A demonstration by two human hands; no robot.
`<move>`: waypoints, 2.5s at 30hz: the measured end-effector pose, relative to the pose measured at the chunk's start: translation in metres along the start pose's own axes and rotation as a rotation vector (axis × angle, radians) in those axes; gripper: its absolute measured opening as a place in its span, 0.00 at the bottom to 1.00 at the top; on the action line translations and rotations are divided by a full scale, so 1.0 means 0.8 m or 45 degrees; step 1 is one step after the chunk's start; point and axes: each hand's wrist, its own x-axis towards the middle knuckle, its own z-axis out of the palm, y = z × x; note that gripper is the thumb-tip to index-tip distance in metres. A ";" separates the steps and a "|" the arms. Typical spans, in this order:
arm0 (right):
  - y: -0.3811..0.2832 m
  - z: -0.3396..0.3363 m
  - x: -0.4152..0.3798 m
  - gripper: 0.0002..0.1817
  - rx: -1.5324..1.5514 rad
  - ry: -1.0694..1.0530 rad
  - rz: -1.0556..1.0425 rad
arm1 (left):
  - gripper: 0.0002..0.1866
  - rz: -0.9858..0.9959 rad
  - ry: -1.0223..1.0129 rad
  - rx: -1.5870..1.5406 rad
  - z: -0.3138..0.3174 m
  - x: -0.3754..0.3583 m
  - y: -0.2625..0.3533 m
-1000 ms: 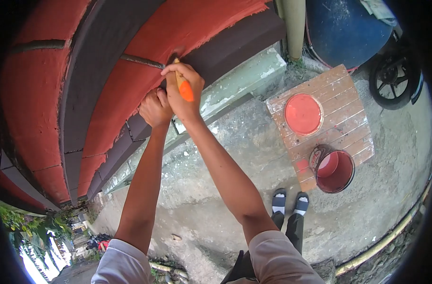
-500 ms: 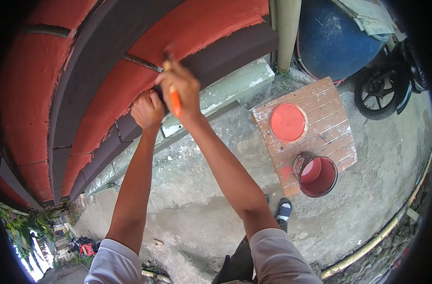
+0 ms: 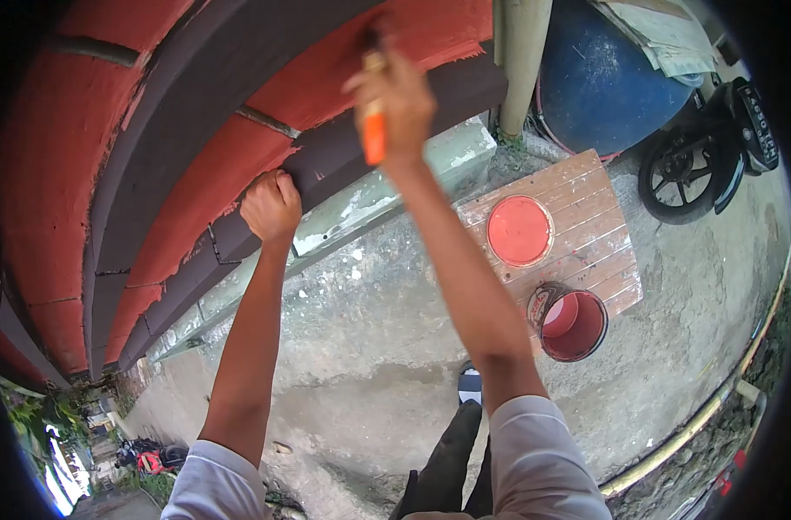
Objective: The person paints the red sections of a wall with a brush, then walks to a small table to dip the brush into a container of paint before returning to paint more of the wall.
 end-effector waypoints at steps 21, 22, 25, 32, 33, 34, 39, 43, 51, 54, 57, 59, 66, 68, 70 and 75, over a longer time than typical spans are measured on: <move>-0.075 -0.002 -0.031 0.05 0.567 -0.289 0.091 | 0.16 0.119 0.135 0.079 0.007 -0.003 -0.005; -0.088 -0.015 -0.042 0.05 0.681 -0.365 0.122 | 0.18 0.099 0.111 0.116 0.007 -0.003 -0.004; -0.112 -0.087 -0.073 0.06 0.665 -0.542 0.367 | 0.20 0.074 0.104 0.103 0.012 -0.004 -0.010; -0.168 -0.368 -0.154 0.07 0.485 -0.323 1.273 | 0.21 0.030 0.081 0.103 0.013 -0.003 -0.013; -0.188 -0.408 -0.156 0.08 0.370 -0.305 1.374 | 0.21 0.026 0.041 0.098 0.013 -0.001 -0.015; -0.204 -0.447 -0.159 0.09 0.380 -0.287 1.422 | 0.22 0.025 0.002 0.091 0.013 0.002 -0.015; -0.280 -0.569 -0.121 0.11 0.383 -0.189 1.518 | 0.14 0.181 -0.069 -0.263 -0.028 -0.038 -0.003; -0.320 -0.626 -0.065 0.17 0.333 -0.221 1.390 | 0.06 -0.038 -0.397 -0.861 -0.146 -0.203 0.072; -0.441 -0.705 0.056 0.17 0.214 -0.305 1.310 | 0.08 -0.037 -1.412 -1.339 -0.325 -0.575 0.111; -0.475 -0.717 0.083 0.17 0.165 -0.340 1.288 | 0.09 -0.111 -1.500 -1.227 -0.360 -0.621 0.114; -0.504 -0.727 0.092 0.16 0.110 -0.354 1.250 | 0.10 -0.182 -1.499 -1.403 -0.345 -0.652 0.098; -0.521 -0.731 0.095 0.15 0.113 -0.309 1.251 | 0.09 -0.173 -1.534 -1.388 -0.328 -0.655 0.086; -0.525 -0.757 0.085 0.13 0.066 -0.225 1.278 | 0.06 -0.084 -1.757 -0.992 -0.295 -0.565 0.062; -0.518 -0.767 0.081 0.12 0.026 -0.236 1.301 | 0.06 -0.076 -1.736 -0.992 -0.293 -0.543 0.063; -0.498 -0.774 0.083 0.10 -0.028 -0.286 1.295 | 0.07 -0.136 -1.705 -1.040 -0.293 -0.525 0.071; -0.438 -0.786 0.109 0.07 -0.169 -0.536 1.339 | 0.09 -0.382 -1.717 -1.063 -0.315 -0.513 0.093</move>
